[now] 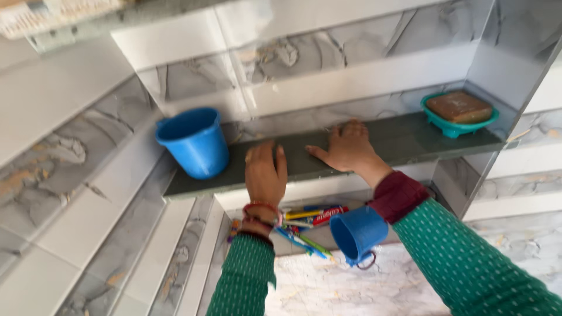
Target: The person cleans a bathroom shelf by pouring water from a blue cup and wiping the surface with a cloth. They then organize items on the shelf, including toothbrushes, toothpaste, and a soap dish, placing them into a blue cup and arranging them neatly.
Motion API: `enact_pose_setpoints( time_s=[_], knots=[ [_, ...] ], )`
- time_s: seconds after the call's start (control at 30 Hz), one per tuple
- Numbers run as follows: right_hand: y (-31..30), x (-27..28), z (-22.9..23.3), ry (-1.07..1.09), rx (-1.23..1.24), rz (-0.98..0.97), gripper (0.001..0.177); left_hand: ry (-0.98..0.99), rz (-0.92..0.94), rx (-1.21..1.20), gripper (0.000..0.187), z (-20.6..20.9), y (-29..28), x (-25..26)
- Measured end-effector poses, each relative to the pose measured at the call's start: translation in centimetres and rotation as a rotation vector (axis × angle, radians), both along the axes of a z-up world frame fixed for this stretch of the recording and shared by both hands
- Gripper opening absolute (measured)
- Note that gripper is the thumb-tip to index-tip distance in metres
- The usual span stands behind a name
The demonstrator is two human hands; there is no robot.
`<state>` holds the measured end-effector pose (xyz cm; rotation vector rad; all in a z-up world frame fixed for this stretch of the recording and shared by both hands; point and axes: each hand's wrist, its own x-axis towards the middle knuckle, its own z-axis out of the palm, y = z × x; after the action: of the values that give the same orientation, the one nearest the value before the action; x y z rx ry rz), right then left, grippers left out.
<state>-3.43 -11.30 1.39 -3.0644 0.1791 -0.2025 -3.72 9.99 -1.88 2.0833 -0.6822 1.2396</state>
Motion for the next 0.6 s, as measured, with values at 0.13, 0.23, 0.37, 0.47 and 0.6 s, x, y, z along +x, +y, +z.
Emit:
enact_pose_setpoints(
  time_s=[0.13,0.23,0.37,0.47,0.6],
  knots=[
    [0.7,-1.6,0.5,-0.060,0.010,0.577,0.081,0.032,-0.040,-0.256,0.016,1.4,0.1,-0.4],
    [0.1,-1.8,-0.1,-0.165,0.225,0.995,0.078,-0.081,0.024,-0.340,0.011,2.4,1.1,-1.3],
    [-4.1,-1.1,0.7,-0.065,-0.023,0.101,0.084,-0.288,0.318,-0.369,0.044,4.1,4.5,-2.0],
    [-2.6,0.8,-0.5,-0.099,0.051,-0.115,0.107,-0.186,0.517,-0.273,0.081,5.6,7.3,-1.4],
    [4.5,2.2,-0.6,-0.011,0.006,0.000,0.110,-0.016,0.409,-0.310,0.070,6.9,9.8,0.0]
  ],
)
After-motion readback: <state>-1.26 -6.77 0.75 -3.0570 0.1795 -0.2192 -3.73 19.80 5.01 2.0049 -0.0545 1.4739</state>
